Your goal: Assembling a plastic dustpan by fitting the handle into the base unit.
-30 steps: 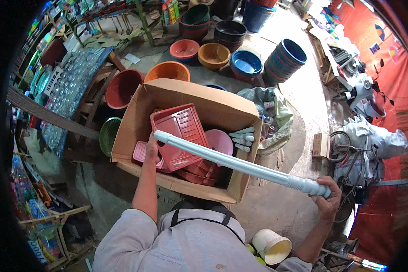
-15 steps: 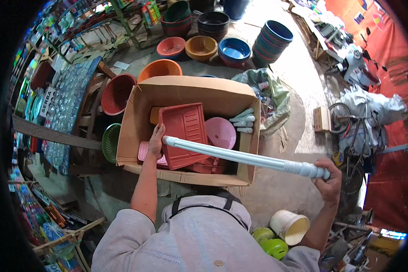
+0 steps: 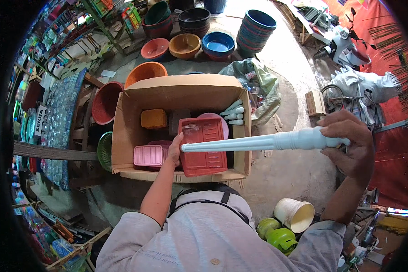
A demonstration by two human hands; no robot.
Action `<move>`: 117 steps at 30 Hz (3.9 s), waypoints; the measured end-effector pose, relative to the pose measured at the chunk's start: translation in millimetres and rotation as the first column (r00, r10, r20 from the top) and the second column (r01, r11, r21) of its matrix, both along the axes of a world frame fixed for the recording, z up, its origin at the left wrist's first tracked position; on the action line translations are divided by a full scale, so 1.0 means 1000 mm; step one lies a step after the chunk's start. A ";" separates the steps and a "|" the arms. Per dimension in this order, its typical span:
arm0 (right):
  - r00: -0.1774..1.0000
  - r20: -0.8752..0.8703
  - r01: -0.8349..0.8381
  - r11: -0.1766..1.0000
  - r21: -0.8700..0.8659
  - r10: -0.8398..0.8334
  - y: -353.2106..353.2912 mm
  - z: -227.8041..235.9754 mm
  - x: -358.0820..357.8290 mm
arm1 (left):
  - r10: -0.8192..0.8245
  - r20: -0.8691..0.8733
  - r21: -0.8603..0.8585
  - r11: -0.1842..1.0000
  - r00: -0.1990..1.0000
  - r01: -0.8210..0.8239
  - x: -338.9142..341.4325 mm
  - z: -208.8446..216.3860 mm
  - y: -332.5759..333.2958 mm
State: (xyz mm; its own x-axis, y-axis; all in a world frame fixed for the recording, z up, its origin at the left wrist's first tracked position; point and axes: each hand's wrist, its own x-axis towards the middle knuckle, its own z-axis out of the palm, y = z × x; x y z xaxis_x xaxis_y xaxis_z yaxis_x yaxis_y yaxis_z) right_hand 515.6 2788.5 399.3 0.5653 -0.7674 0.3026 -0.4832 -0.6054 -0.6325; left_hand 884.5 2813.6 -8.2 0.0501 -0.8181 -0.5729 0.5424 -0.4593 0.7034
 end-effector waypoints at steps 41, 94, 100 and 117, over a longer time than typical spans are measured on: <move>0.527 0.849 -0.443 0.849 0.288 -0.013 -0.031 -0.118 0.146 | -0.060 -0.195 -0.227 0.974 0.979 0.015 -0.046 0.051 -0.028; 0.812 0.202 0.425 0.791 0.439 -0.548 0.074 -0.224 0.135 | -0.537 -0.226 0.273 0.766 0.813 0.582 -0.082 0.018 0.014; 0.797 0.205 0.464 0.793 0.395 -0.568 0.092 -0.223 0.133 | -0.575 -0.221 0.077 0.795 0.788 0.602 -0.091 -0.051 0.020; 0.407 0.234 0.710 0.467 0.527 -0.883 0.147 -0.291 -0.051 | -0.803 -0.269 0.233 0.482 0.533 0.844 -0.293 0.004 0.036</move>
